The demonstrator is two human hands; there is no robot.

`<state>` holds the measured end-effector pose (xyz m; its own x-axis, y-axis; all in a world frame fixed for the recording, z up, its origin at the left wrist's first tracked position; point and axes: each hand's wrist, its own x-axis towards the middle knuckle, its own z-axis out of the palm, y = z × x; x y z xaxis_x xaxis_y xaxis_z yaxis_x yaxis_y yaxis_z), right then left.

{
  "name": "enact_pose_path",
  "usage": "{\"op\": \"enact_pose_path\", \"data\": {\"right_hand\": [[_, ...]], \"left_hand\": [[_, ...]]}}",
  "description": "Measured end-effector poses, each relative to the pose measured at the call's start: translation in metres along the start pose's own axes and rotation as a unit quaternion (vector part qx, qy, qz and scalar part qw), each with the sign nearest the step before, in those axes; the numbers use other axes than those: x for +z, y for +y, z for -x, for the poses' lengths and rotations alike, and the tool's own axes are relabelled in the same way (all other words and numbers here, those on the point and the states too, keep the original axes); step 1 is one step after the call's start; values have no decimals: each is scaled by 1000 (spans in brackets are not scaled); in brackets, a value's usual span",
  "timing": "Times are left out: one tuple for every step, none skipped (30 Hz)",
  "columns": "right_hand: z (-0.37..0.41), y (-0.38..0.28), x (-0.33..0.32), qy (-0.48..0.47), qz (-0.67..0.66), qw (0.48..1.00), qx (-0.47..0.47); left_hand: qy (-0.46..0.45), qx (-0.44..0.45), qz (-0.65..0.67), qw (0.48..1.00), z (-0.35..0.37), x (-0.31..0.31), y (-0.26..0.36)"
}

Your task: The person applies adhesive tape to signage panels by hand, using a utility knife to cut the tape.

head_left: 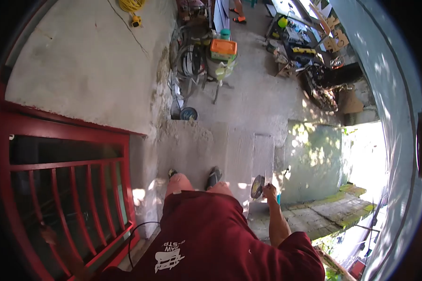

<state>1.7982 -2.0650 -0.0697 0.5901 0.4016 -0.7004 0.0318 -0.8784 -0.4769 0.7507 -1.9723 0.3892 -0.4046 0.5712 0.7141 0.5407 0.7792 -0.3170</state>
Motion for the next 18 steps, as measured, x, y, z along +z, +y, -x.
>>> {"op": "enact_pose_path", "data": {"right_hand": [[-8,4,0,-9,24,1000,2],[-11,6,-1,-19,10,1000,10],[-20,16,2,-22,22,999,7],[-16,17,1,-17,-3,1000,11],[-17,17,0,-24,-9,1000,2],[-18,16,-1,-30,-16,999,-9],[-15,17,-3,-32,-32,999,-1],[-11,13,-5,-34,-48,998,6],[-12,14,-5,-37,-64,997,13],[-12,14,-3,-31,-47,998,24],[-18,20,-1,-24,-31,999,33],[-22,22,-1,-15,-14,999,43],[-11,8,-3,3,-27,998,59],[-12,3,-4,15,-31,997,62],[-11,-4,-6,27,-35,997,68],[-3,-10,-9,41,-39,995,78],[1,-21,-12,46,-19,995,82],[3,-28,-14,46,-41,994,85]], "left_hand": [[11,8,-22,1000,4,-5,9],[34,14,-55,998,10,-5,9],[57,17,-87,994,17,-5,10],[83,29,-116,989,11,-6,21],[96,15,-123,988,16,-12,30],[109,1,-130,986,21,-12,35],[91,3,-119,989,18,-17,35],[96,3,-120,988,20,-20,40],[101,2,-120,988,28,-23,49],[106,4,-116,987,32,-23,63],[100,3,-115,988,39,-23,76],[92,6,-110,990,47,-21,91],[78,10,-104,991,57,-19,107],[51,13,-97,994,71,-13,125],[17,20,-90,996,85,-8,145],[-28,28,-82,996,100,-2,167],[-82,40,-75,993,117,4,193],[-147,49,-66,986,135,8,218]]}}
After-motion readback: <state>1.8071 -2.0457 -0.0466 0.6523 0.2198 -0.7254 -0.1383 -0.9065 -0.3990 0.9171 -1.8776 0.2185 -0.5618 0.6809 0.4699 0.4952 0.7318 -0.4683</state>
